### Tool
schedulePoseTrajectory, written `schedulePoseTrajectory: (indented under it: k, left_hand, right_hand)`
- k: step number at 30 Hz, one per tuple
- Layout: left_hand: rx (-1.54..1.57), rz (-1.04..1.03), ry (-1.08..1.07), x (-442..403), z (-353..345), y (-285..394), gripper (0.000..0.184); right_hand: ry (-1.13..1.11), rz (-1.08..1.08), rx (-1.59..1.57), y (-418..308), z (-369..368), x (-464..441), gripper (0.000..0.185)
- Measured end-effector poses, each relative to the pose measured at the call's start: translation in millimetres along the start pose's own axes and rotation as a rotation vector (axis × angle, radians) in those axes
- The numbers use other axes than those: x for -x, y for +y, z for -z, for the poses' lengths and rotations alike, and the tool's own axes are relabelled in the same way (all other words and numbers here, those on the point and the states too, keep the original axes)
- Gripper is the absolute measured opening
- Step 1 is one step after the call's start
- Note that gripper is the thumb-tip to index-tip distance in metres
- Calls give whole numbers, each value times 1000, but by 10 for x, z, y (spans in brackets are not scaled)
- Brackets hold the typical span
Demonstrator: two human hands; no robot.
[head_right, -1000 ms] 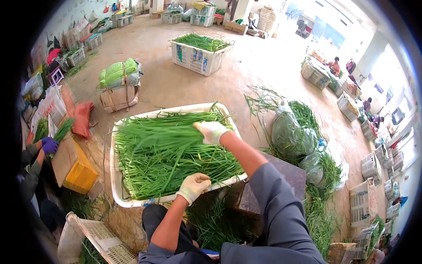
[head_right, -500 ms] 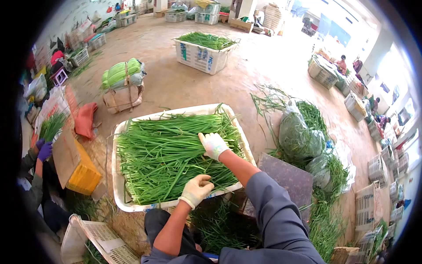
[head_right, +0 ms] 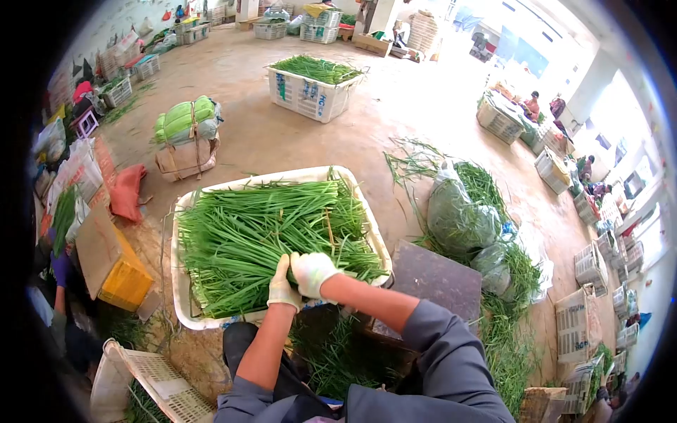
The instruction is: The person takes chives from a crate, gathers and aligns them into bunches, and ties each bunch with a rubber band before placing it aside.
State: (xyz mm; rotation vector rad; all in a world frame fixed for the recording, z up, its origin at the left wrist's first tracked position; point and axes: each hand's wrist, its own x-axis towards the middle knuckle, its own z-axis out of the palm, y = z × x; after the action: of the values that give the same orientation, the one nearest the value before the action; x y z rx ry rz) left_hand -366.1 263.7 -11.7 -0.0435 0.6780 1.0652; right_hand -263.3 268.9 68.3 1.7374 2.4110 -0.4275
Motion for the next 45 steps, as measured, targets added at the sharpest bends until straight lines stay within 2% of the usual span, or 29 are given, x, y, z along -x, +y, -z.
schedulePoseTrajectory:
  k: [1,2,4,5,7,8,10,12,13,18,19,20,22,23,24,26,27,28,29,30,31,32,34,36,37,38,41,42,45]
  left_hand:
    - [-1,37,146,67,-17,17,33]
    - [0,35,156,2,58,-2,33]
    - [-96,-111,161,-205,340,-60,30]
    - [-148,-175,128,-142,283,-46,24]
    - [-89,-117,148,-124,246,-40,24]
    - [-59,-120,129,-156,262,-65,23]
    - [-48,-106,137,-131,242,-46,25]
    - [-44,-94,139,-102,220,-29,28]
    - [-48,-111,112,-85,212,-30,27]
    - [-129,-106,123,-68,313,-37,35]
    - [-114,-153,57,-63,393,-89,39]
    - [-153,-241,96,9,386,-126,45]
    - [-262,-359,102,94,449,-156,49]
    - [-276,-260,167,77,507,-132,49]
    - [-266,-228,213,136,449,-112,41]
    - [-241,-87,156,-114,711,-60,46]
    - [-202,-106,180,-74,668,-44,38]
    - [-198,-116,178,-37,616,-33,38]
    - [-269,-196,269,58,514,-29,35]
    - [-335,-273,363,120,455,-30,31]
    - [-287,-271,295,80,504,-58,21]
    - [-281,-275,295,91,496,-45,21]
    - [-305,-216,314,148,447,-16,26]
    - [-283,-210,267,171,399,-22,27]
    - [-309,-232,288,157,395,-27,26]
    - [-332,-254,314,157,402,-22,25]
    - [-297,-282,275,131,449,-40,26]
    - [-253,-306,231,134,461,-54,26]
    - [-162,-224,86,208,400,-30,36]
  right_hand:
    - [43,45,15,-18,-108,79,56]
    - [82,95,25,-24,-204,137,57]
    - [-100,97,-102,19,203,294,77]
    - [-4,84,-248,175,188,280,91]
    - [389,-37,-471,509,177,244,71]
    - [477,-108,-486,643,235,248,58]
    - [362,-189,-487,754,253,320,51]
    - [282,-98,-438,656,146,380,51]
    - [110,-143,-404,616,98,408,52]
    - [385,-129,-244,226,-464,532,39]
    - [489,-60,-278,166,-632,522,29]
    - [445,-47,-250,35,-609,571,25]
    - [539,106,-245,-174,-722,637,26]
    - [596,122,-243,-270,-818,622,27]
    - [649,141,-237,-352,-853,610,27]
    - [611,133,-225,-383,-819,640,27]
    - [518,160,-271,-356,-709,670,27]
    - [427,188,-316,-313,-576,676,26]
    - [391,98,-319,-233,-392,671,15]
    - [616,-9,-325,-59,-432,585,16]
    - [705,-47,-399,14,-163,662,17]
    - [695,-93,-297,158,-151,633,27]
    - [574,-3,-69,324,-149,560,47]
    - [406,-74,-97,283,-242,512,68]
    - [439,-72,-116,259,-295,467,71]
    - [437,-65,-115,217,-325,437,71]
    - [282,-79,-76,66,-400,349,48]
    - [260,-86,-110,38,-389,322,56]
    - [319,-133,-255,-21,-240,351,53]
